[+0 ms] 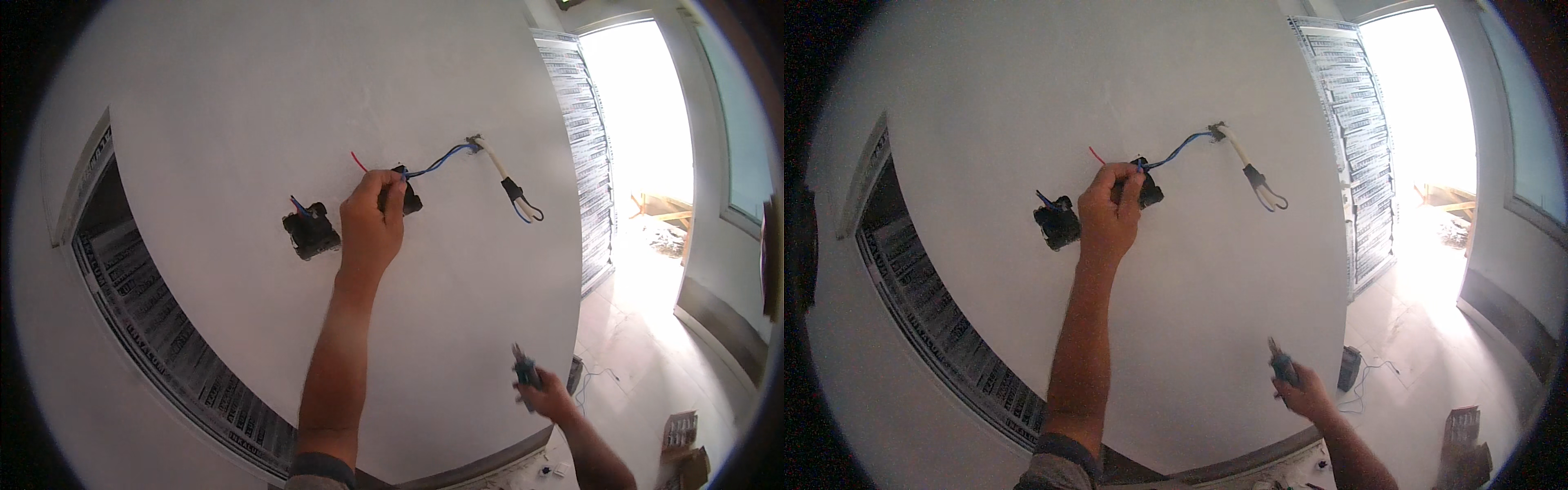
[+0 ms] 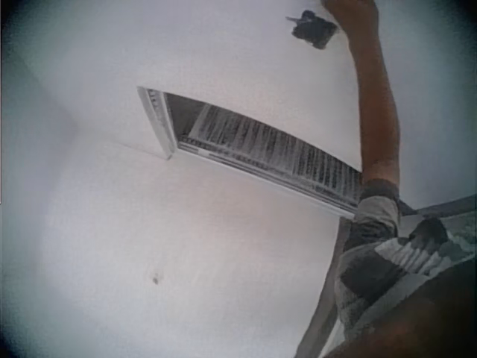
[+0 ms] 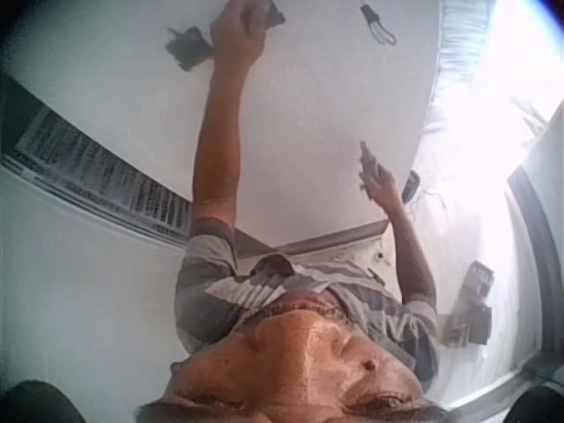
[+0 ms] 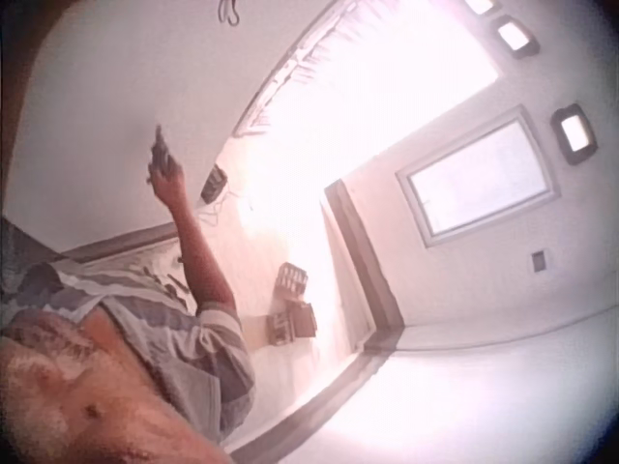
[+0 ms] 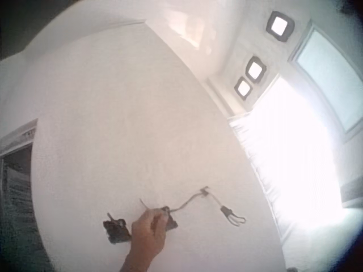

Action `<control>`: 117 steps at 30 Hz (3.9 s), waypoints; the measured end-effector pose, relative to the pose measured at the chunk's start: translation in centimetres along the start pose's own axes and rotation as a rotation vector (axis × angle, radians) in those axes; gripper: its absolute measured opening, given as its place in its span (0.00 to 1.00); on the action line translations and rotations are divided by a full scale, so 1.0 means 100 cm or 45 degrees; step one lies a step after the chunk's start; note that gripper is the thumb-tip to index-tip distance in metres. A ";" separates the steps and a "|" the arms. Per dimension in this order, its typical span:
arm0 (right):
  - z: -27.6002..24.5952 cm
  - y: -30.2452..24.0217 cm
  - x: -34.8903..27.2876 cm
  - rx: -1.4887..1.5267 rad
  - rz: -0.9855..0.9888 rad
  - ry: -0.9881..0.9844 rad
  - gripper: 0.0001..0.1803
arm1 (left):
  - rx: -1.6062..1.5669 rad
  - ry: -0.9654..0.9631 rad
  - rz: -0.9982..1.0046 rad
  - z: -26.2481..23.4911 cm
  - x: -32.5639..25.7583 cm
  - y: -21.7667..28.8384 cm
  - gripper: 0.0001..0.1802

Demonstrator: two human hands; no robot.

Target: The person unpacks electrical components from boxes and plastic bags, then uses pliers and a screwdriver to strip wires and connect them to wall-mounted electrical boxes.

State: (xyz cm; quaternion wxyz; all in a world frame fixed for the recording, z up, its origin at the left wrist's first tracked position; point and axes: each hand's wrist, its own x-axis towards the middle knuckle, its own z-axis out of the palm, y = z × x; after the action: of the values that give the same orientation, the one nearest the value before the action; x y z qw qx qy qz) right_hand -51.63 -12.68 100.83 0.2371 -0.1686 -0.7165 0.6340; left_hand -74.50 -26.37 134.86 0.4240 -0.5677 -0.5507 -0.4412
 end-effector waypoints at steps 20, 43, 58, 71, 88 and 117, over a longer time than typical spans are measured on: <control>0.053 -0.302 0.066 -0.881 -0.712 0.575 0.18 | -0.221 0.032 -0.045 -0.004 0.003 0.007 0.05; 0.055 -0.311 0.074 -1.324 -0.836 0.771 0.14 | -0.090 0.005 0.011 -0.007 0.002 0.003 0.07; 0.046 -0.314 0.081 -1.229 -0.903 0.645 0.17 | -0.088 0.086 -0.001 -0.005 0.002 0.005 0.07; 0.038 -0.308 0.098 -1.370 -1.022 0.710 0.13 | 0.023 -0.019 0.040 -0.007 0.003 0.004 0.08; 0.039 -0.322 0.076 -1.403 -0.798 0.558 0.12 | 0.150 0.105 0.193 0.002 -0.001 0.001 0.04; 0.024 -0.338 0.079 -1.210 -0.719 0.394 0.16 | 0.149 -0.267 0.132 -0.013 0.000 0.002 0.22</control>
State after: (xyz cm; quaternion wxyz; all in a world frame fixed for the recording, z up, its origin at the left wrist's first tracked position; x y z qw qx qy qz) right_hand -57.55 -15.07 135.08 0.3977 -0.1494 -0.8970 0.1224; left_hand -74.33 -27.63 135.22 0.4187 -0.6126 -0.5868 -0.3241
